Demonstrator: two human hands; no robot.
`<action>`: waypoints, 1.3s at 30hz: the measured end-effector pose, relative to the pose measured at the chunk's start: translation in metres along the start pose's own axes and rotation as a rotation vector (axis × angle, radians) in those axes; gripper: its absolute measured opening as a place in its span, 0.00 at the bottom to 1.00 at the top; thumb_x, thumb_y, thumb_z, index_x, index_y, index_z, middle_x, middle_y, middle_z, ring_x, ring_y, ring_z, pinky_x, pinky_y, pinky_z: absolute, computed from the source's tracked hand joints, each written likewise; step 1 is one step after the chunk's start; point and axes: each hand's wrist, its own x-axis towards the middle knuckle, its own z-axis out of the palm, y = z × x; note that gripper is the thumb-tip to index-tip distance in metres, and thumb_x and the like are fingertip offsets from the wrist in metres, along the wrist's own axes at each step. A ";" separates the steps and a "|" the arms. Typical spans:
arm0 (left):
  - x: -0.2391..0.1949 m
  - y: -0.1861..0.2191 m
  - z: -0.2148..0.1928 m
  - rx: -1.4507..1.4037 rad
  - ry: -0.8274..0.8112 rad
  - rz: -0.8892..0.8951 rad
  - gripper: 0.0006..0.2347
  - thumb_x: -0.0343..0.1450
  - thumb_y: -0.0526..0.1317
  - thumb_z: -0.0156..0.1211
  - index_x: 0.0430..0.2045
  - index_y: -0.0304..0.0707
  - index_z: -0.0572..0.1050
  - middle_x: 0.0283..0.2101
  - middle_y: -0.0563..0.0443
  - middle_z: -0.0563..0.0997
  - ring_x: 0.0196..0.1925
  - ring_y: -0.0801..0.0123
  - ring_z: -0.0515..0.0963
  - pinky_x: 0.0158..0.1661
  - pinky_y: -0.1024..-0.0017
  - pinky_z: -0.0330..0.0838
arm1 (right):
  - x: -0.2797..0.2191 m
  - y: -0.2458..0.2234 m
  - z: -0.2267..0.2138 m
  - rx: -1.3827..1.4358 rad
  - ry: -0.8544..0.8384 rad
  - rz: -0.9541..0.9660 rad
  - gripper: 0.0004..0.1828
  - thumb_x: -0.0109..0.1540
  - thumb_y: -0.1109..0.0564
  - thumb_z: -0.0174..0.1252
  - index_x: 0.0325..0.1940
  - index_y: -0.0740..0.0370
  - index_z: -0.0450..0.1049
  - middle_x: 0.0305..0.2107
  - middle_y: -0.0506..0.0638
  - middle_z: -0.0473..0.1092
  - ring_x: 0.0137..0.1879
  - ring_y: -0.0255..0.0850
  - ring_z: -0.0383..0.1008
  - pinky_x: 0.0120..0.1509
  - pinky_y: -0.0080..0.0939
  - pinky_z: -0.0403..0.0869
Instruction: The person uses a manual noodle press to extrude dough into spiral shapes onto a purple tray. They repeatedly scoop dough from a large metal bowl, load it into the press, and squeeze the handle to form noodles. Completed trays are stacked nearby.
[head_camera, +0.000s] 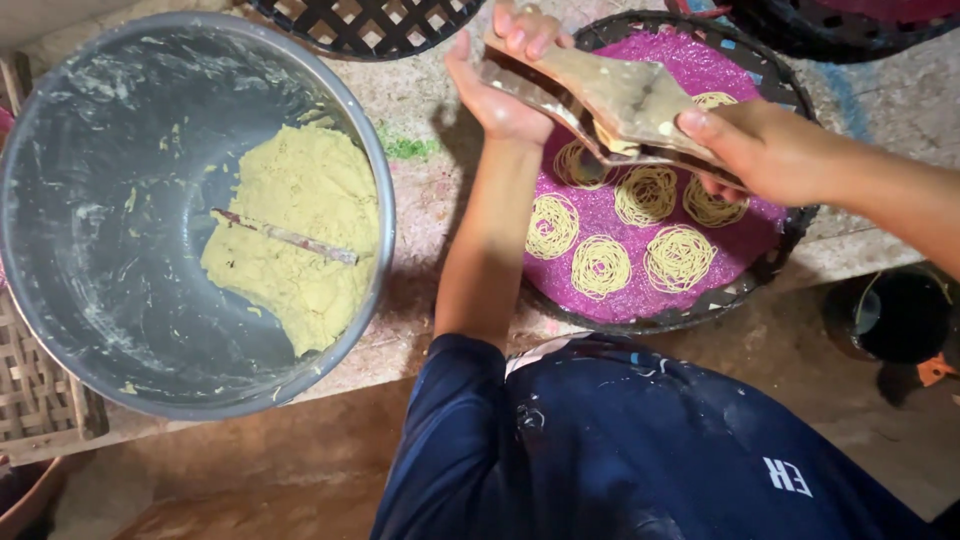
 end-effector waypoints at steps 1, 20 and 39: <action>-0.002 -0.005 -0.001 0.014 0.016 0.021 0.15 0.74 0.57 0.46 0.31 0.47 0.66 0.31 0.59 0.67 0.36 0.70 0.69 0.50 0.61 0.67 | 0.000 0.002 -0.002 -0.053 0.003 0.012 0.43 0.70 0.28 0.30 0.35 0.67 0.75 0.22 0.56 0.74 0.27 0.45 0.76 0.37 0.48 0.76; -0.030 0.004 -0.079 1.052 0.666 -0.760 0.31 0.79 0.60 0.21 0.59 0.31 0.66 0.28 0.50 0.75 0.20 0.72 0.69 0.16 0.75 0.53 | 0.029 0.028 -0.004 0.126 0.150 -0.189 0.30 0.71 0.34 0.45 0.36 0.62 0.73 0.23 0.50 0.71 0.30 0.39 0.72 0.39 0.42 0.73; -0.115 0.078 -0.053 2.191 0.373 -0.293 0.31 0.69 0.44 0.67 0.66 0.36 0.59 0.61 0.36 0.75 0.62 0.51 0.76 0.61 0.61 0.67 | -0.014 0.099 0.012 0.634 0.263 -0.365 0.40 0.75 0.28 0.25 0.56 0.64 0.68 0.30 0.52 0.69 0.36 0.41 0.70 0.44 0.44 0.72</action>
